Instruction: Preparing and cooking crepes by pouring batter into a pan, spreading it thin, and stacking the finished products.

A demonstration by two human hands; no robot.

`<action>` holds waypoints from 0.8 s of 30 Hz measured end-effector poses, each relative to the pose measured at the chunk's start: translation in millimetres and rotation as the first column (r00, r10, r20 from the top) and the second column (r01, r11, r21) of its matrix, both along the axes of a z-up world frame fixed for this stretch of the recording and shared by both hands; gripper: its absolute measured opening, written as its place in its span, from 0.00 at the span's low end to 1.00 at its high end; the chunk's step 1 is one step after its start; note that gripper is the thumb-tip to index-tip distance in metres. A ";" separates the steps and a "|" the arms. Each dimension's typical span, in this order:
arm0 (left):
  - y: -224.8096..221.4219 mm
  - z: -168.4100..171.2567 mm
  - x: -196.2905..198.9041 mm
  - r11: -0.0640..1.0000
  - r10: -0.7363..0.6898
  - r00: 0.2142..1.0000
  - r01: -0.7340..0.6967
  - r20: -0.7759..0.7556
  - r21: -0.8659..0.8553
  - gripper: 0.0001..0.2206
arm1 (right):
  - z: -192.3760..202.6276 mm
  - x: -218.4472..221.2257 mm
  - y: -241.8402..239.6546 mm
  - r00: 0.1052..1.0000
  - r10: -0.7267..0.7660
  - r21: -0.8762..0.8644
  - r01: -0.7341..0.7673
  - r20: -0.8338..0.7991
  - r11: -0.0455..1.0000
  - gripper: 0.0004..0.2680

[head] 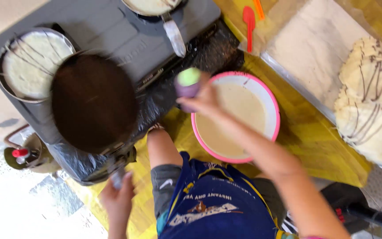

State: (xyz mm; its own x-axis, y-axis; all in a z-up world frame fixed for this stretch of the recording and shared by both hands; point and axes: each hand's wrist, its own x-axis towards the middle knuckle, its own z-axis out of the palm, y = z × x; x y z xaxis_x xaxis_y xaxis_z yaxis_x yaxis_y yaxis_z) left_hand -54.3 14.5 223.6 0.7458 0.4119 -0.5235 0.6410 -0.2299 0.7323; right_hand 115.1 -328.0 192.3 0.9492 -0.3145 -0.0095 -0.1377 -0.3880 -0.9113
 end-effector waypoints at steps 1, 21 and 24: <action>4.0 14.0 0.2 1.000 0.003 1.000 -0.003 0.008 0.001 0.13 | -7.5 13.9 20.2 1.000 0.003 0.001 -0.003 0.008 1.000 0.37; -113.0 1.0 7.7 0.674 -0.734 0.626 0.622 0.263 0.399 0.22 | -260.3 -331.8 -183.0 0.586 -0.364 -0.688 -0.652 -0.724 0.319 0.11; -135.7 -67.6 10.7 0.547 -0.822 0.551 0.696 0.141 0.465 0.25 | -235.2 -334.6 -201.3 0.686 -0.210 -0.692 -0.567 -0.697 0.446 0.10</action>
